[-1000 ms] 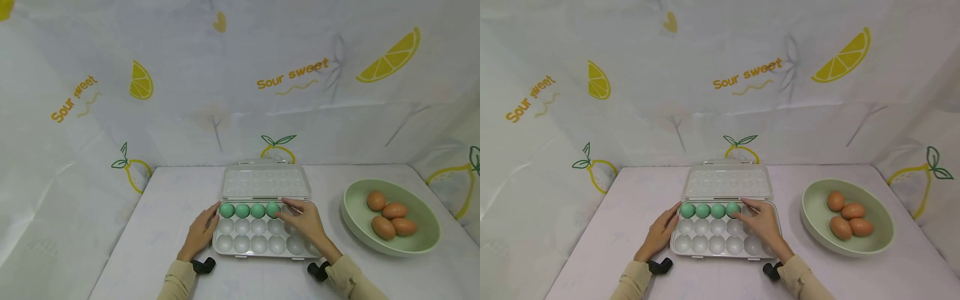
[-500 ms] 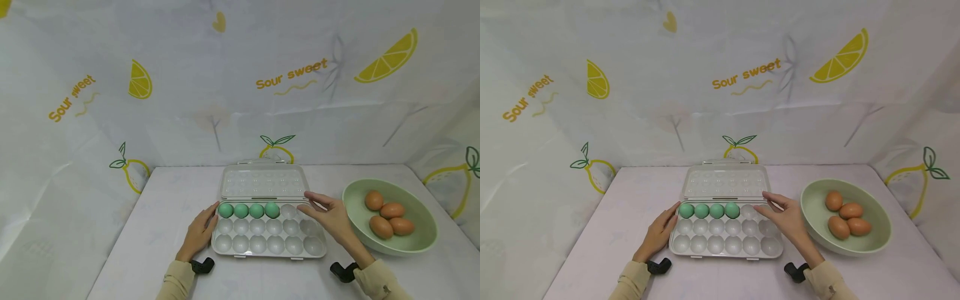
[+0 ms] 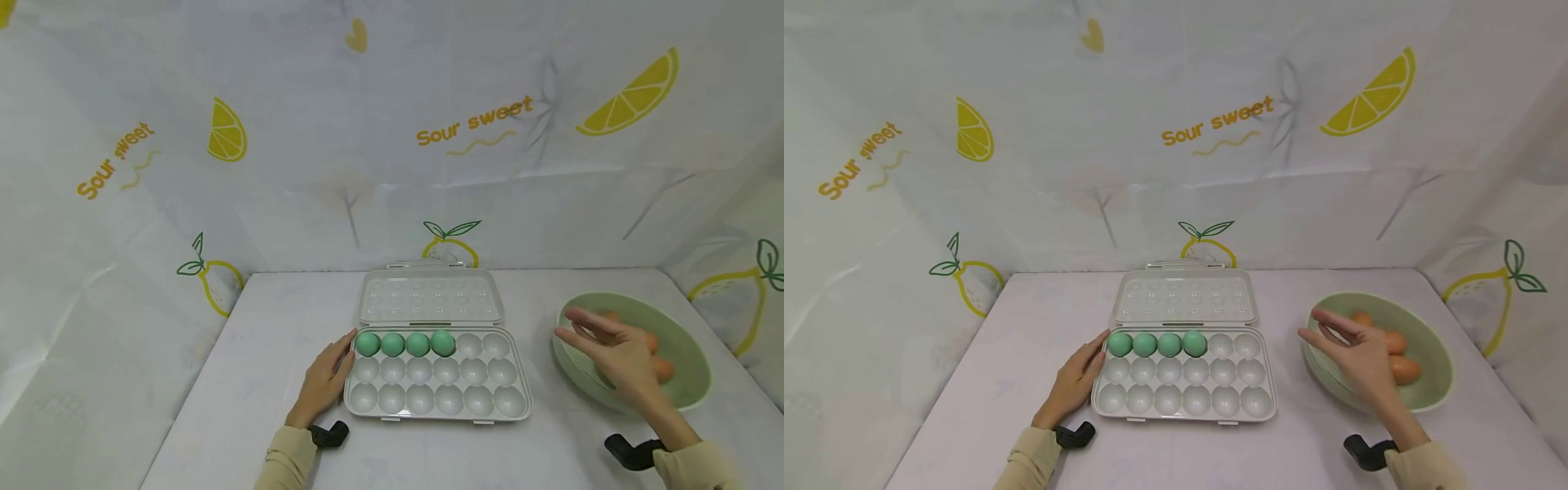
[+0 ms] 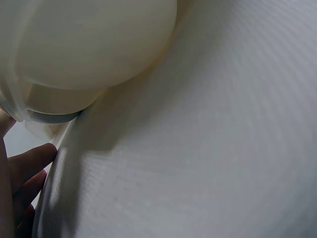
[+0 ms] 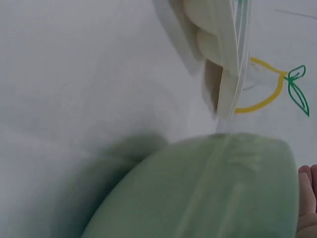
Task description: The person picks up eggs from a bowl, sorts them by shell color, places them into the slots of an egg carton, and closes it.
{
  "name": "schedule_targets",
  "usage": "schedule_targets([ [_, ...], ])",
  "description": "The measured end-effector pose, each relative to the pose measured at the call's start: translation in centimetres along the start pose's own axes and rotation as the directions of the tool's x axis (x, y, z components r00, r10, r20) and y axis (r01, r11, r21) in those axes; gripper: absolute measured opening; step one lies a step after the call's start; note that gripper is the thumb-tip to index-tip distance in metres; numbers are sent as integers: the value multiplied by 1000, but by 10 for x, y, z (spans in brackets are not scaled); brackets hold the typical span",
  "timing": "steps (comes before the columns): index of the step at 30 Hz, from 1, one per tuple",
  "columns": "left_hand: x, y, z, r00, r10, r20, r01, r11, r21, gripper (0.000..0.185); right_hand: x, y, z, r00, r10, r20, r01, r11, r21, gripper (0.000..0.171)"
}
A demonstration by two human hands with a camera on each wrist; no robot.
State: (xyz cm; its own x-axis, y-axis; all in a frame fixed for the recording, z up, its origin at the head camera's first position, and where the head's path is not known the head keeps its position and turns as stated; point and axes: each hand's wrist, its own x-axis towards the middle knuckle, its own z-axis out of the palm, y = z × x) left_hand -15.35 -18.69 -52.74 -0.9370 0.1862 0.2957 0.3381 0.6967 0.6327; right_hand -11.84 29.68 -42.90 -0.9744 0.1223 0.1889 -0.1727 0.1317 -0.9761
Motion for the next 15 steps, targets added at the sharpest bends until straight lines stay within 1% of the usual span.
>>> schedule_targets([
  [1,0,0,0,1000,0,0,0,1000,1,47,-1,1,-7,1000,6,-7,-6,999,-42,45],
  [3,0,0,0,1000,-1,-1,1,1000,-1,48,-3,5,-20,999,33,-14,-34,996,-77,45],
  [5,0,0,0,1000,-2,-1,2,1000,-4,48,-5,8,-33,999,47,-23,-50,987,-150,46],
  [7,0,0,1,1000,-2,-2,2,1000,-7,48,-7,12,-46,998,56,-14,-58,992,-114,46],
  [8,0,0,1,1000,-2,-1,2,1000,-8,48,-7,14,-52,997,78,-16,-79,991,-106,47],
  [10,0,-1,1,1000,-2,1,2,1000,-5,48,-9,16,-63,996,93,-18,-94,982,-161,47],
  [12,0,-2,1,1000,2,0,-2,1000,1,48,-9,17,-72,994,110,-13,-110,978,-179,46],
  [14,0,-2,1,1000,3,1,-3,1000,4,48,-10,16,-80,992,123,-16,-123,953,-276,46],
  [15,0,-2,1,1000,3,0,-3,1000,5,48,-11,17,-83,993,120,-12,-118,948,-294,46],
])
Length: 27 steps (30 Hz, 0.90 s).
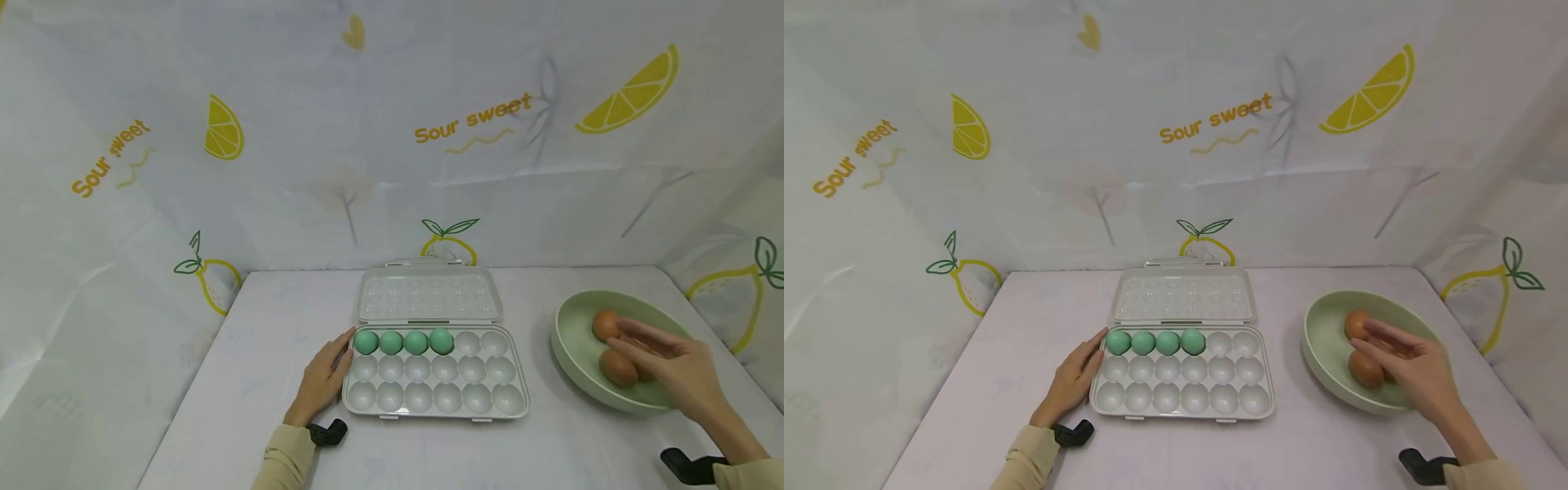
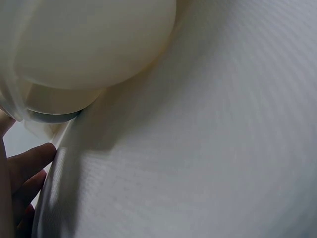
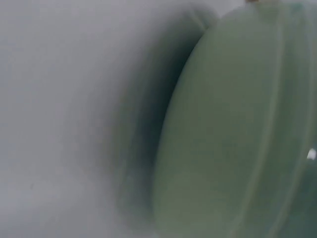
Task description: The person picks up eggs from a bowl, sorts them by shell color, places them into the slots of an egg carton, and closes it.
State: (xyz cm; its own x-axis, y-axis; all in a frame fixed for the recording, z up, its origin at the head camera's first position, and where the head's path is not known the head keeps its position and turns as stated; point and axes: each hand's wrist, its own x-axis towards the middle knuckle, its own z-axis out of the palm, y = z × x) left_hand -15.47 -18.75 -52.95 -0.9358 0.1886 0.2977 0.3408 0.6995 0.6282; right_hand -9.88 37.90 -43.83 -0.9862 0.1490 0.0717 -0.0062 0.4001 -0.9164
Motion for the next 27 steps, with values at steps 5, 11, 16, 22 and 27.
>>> schedule_targets([
  [5,0,0,-2,1000,5,-7,-5,1000,0,48,2,2,-8,999,38,34,-36,997,-70,45],
  [11,1,-1,-2,1000,15,-10,-15,1000,-1,47,5,7,-8,995,56,87,-50,996,-71,37],
  [16,2,-2,-2,1000,11,-6,-11,1000,-3,47,8,15,-10,990,-13,138,18,999,-34,38],
  [22,0,-1,0,1000,-8,-8,7,1000,-8,47,11,24,-12,974,-66,216,77,996,-42,40],
  [27,-1,1,-1,1000,-13,-2,13,1000,-12,47,12,28,-11,970,-64,235,95,987,-127,38],
])
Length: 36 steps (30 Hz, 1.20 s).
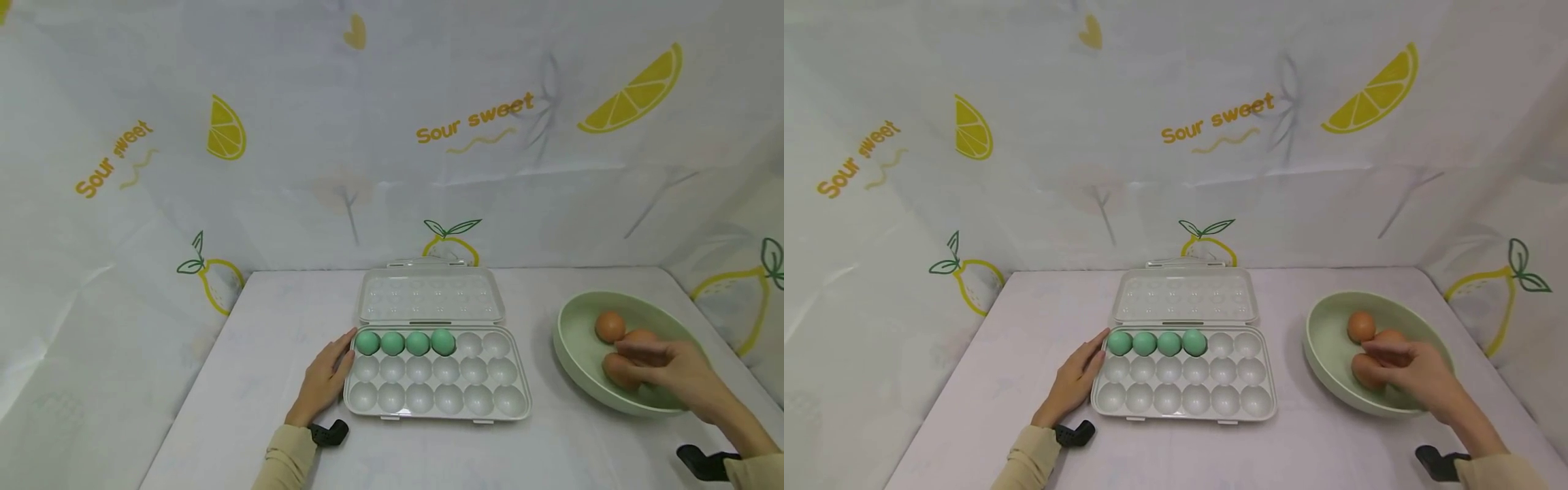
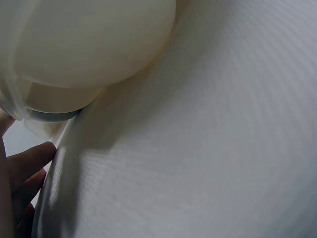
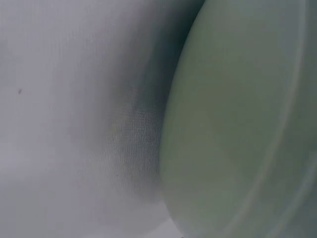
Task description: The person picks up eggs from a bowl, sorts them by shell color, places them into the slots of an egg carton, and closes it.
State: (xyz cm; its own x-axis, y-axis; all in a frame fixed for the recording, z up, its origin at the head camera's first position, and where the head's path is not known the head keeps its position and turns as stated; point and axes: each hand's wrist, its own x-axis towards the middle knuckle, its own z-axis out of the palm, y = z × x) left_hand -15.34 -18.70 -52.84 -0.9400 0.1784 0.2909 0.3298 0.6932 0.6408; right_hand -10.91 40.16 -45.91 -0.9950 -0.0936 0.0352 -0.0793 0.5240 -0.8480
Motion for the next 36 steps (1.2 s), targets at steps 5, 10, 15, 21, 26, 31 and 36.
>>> schedule_targets([
  [5,0,0,0,1000,5,-1,-5,1000,1,47,1,0,4,1000,8,23,-5,991,-137,29],
  [10,1,1,0,1000,2,6,-2,1000,6,47,3,-1,10,996,-73,44,81,971,-225,33],
  [15,1,1,0,1000,6,5,-6,1000,6,47,8,-1,15,991,-95,98,122,937,-328,37],
  [21,1,1,-1,1000,12,2,-12,1000,1,47,10,-3,16,989,-71,126,113,923,-367,38],
  [26,2,2,-1,1000,7,5,-7,1000,-1,47,9,-6,16,989,-72,133,115,927,-357,37],
  [31,2,3,-2,1000,1,10,-1,1000,-6,47,8,-7,17,986,-87,141,130,934,-334,36],
  [36,1,3,-2,1000,-11,13,11,1000,-2,47,8,-7,17,984,-99,148,142,939,-314,36],
])
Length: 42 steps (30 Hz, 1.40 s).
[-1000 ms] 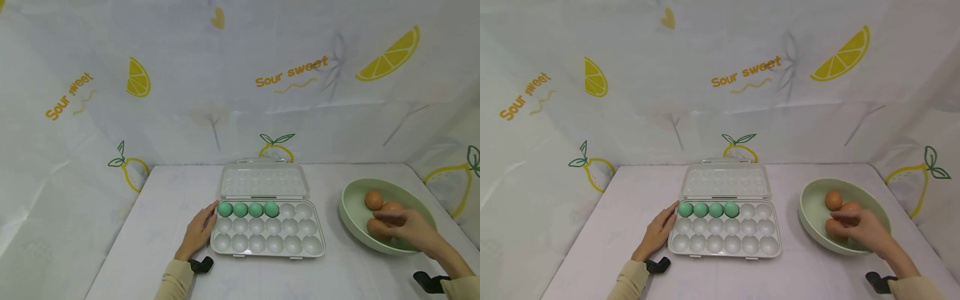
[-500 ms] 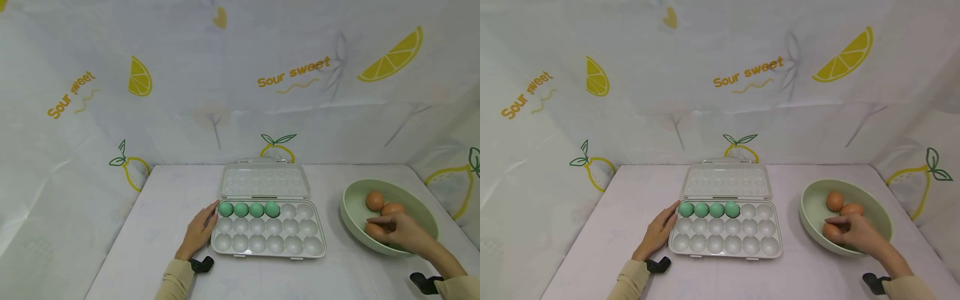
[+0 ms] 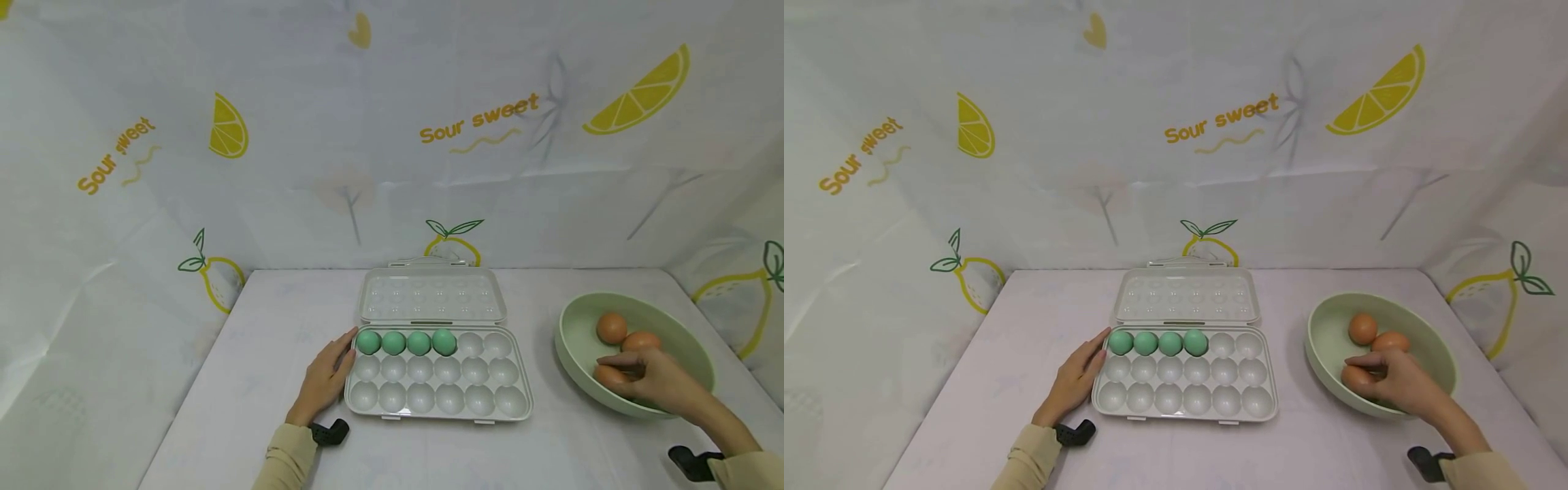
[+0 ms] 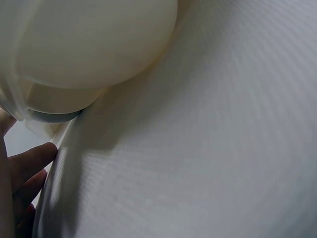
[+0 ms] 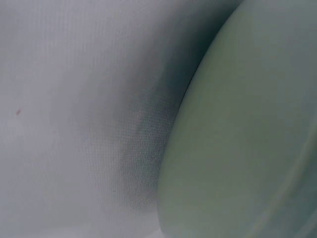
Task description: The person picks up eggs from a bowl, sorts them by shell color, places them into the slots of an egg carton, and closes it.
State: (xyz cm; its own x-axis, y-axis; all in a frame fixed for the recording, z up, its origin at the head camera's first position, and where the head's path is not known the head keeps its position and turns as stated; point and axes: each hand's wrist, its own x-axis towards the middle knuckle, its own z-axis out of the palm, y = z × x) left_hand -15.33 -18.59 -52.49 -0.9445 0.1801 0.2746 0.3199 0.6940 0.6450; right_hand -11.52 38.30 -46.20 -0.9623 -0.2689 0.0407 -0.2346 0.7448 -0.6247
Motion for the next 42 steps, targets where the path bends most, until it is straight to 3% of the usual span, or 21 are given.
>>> schedule_targets([
  [7,-1,0,0,1000,-1,0,1,1000,-5,47,0,1,1,999,-24,-23,24,1000,11,35],
  [14,-1,-1,-1,1000,11,-3,-11,1000,-3,46,-4,0,4,990,-34,-139,46,995,87,34],
  [21,-2,-1,-1,1000,6,4,-6,1000,-4,47,-6,-5,-1,977,83,-198,-39,975,217,42],
  [26,-2,-2,0,1000,-1,-1,1,1000,0,46,-4,-12,-5,968,159,-196,-103,958,266,49],
  [35,-1,-2,1,1000,-2,-6,2,1000,8,46,12,-50,-2,960,218,-177,-139,917,375,54],
  [37,-1,-2,1,1000,0,-7,1,1000,11,46,18,-61,4,961,200,-192,-95,889,447,53],
  [42,-1,-2,1,1000,-5,-6,5,1000,14,46,39,-89,25,950,96,-296,133,735,665,50],
])
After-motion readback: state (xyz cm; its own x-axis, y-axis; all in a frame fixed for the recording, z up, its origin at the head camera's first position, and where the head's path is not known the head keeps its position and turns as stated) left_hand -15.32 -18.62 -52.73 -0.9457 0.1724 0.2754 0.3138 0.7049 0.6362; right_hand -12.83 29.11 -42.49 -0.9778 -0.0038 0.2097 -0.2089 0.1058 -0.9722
